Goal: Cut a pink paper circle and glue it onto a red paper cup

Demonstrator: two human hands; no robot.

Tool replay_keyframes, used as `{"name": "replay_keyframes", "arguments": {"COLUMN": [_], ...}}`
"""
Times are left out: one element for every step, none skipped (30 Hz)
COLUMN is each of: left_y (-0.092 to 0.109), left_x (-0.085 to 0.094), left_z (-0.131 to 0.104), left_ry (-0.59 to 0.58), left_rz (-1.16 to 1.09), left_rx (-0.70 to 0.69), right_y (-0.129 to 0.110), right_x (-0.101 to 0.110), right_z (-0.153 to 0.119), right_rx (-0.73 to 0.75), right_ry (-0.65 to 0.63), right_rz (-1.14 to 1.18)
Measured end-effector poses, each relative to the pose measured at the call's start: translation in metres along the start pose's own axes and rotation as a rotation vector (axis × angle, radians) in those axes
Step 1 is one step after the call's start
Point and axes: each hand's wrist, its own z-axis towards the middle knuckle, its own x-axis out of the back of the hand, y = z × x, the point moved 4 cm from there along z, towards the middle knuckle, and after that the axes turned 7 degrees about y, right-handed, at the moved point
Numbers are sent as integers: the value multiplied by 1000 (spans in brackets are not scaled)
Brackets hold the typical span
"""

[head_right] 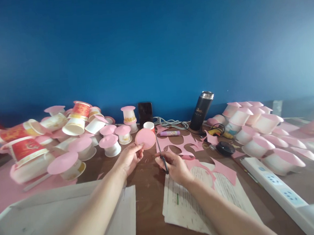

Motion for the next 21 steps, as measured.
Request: {"name": "replay_keyframes", "arguments": {"left_y": [0, 0, 0, 0, 0, -1, -1, -2, -2, -3, -3, -3, -3, -3, -3, -3, -2, -2, -2, -2, -2], "left_x": [0, 0, 0, 0, 0, 0, 0, 0, 0, 0, 0, 0, 0, 0, 0, 0, -1, -1, -1, -1, -1], "left_z": [0, 0, 0, 0, 0, 0, 0, 1, 1, 1, 1, 1, 1, 1, 0, 0, 0, -1, -1, -1, -1], "left_ry": [2, 4, 7, 7, 6, 4, 0, -3, -5, -5, -6, -5, -3, -1, 2, 3, 5, 7, 9, 13, 17], "left_rz": [0, 1, 4, 9, 18, 28, 38, 48, 54, 57, 59, 61, 62, 63, 63, 63, 63, 64, 64, 62, 61], "left_rx": [0, -1, -1, -2, -4, -6, -9, -10, -9, -8, -7, -5, -3, 0, 3, 6, 8, 9, 11, 14, 17], "right_y": [1, 1, 2, 2, 3, 3, 2, 2, 1, 1, 0, -1, -2, -3, -3, -3, -2, -1, 0, 1, 3], "right_x": [0, 0, 0, 0, 0, -1, -1, -1, -1, -1, -1, 0, 0, 0, 0, 0, 0, 0, 0, 0, 0], "right_z": [0, 0, 1, 1, 1, 1, 1, 2, 2, 1, 1, 1, 1, 1, 1, 1, 1, 1, 2, 2, 2], "right_rx": [-2, -4, -6, -8, -8, -8, -5, -3, 0, 3, 7, 8, 7, 5, 3, 3, 5, 6, 6, 3, 0], "right_ry": [3, 7, 8, 9, 8, 4, 1, 0, 3, 7, 12, 18, 24, 25, 26, 26, 24, 21, 18, 13, 8], "right_rz": [7, 14, 19, 24, 27, 27, 29, 29, 27, 25, 22, 19, 18, 17, 20, 24, 25, 27, 29, 29, 31]}}
